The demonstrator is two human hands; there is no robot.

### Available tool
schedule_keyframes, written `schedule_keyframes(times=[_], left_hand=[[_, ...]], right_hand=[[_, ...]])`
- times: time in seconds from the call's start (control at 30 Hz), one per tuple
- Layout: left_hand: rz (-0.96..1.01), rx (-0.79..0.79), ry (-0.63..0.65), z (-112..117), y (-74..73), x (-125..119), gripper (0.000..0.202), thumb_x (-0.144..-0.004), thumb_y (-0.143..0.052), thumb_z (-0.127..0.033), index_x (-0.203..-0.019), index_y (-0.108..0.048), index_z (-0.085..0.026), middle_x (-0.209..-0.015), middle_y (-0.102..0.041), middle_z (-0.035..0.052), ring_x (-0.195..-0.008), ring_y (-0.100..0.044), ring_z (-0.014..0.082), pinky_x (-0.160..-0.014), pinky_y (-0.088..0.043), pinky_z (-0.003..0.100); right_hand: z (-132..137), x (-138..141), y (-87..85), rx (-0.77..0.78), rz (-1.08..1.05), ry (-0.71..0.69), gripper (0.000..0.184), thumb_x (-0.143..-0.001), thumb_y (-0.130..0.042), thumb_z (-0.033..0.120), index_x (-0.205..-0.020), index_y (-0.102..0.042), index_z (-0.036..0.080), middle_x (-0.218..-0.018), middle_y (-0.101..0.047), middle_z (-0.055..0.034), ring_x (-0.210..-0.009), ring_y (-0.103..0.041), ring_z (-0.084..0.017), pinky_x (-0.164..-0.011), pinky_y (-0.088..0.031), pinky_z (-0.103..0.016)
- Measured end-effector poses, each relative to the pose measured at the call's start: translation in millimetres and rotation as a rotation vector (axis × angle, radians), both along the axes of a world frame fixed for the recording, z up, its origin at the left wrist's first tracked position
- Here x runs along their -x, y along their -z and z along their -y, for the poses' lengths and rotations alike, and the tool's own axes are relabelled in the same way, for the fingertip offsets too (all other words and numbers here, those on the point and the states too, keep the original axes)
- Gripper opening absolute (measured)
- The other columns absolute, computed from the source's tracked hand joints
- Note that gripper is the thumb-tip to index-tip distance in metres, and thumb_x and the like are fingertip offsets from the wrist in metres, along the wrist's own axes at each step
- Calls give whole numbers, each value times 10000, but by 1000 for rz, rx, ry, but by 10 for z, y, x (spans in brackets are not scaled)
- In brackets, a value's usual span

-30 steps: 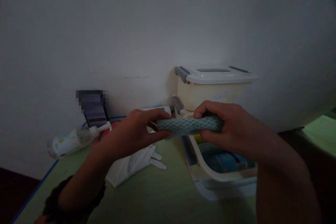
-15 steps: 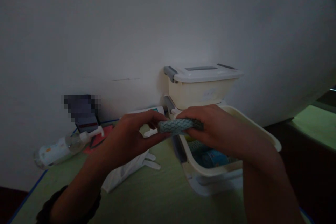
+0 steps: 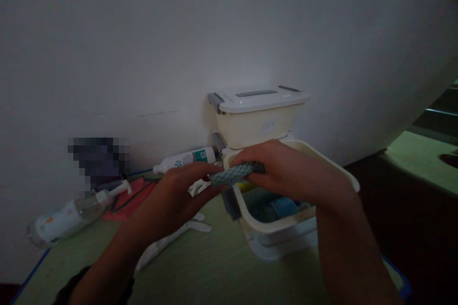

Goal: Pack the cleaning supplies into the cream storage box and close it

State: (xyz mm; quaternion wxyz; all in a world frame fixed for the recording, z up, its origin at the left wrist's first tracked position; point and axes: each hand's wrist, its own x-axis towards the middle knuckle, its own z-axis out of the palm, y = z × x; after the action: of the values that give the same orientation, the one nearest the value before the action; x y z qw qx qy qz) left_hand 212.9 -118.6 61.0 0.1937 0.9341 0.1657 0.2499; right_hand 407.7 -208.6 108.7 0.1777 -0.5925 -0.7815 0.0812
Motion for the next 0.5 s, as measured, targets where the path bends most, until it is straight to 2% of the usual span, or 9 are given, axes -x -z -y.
schedule_keyframes(times=[0.27, 0.4, 0.5], left_hand=[[-77, -64, 33, 15, 42, -29, 260, -900, -523, -323, -1130, -599, -229, -1077, -705, 14, -938, -659, 168, -841, -496, 266], [-95, -75, 42, 28, 38, -39, 281, -901, -514, -349, -1131, -603, -214, -1111, -691, 39, -987, -646, 184, -893, -490, 297], [-100, -77, 84, 37, 61, -64, 308, -896, -522, -345, -1173, -586, -227, -1175, -665, 46, -1062, -616, 193, -950, -471, 330]], right_hand=[[-9, -160, 22, 9, -69, 24, 280, -742, -546, 88, -918, -720, 219, -760, -705, 29, -638, -592, -117, -635, -387, -214], [36, -246, 32, 14, -55, 81, 254, -777, -554, 144, -949, -715, 241, -831, -715, 23, -717, -620, -137, -662, -408, -225], [56, -311, 61, 52, 12, 66, 236, -795, -548, 162, -952, -706, 238, -869, -718, 8, -789, -634, -158, -685, -422, -233]])
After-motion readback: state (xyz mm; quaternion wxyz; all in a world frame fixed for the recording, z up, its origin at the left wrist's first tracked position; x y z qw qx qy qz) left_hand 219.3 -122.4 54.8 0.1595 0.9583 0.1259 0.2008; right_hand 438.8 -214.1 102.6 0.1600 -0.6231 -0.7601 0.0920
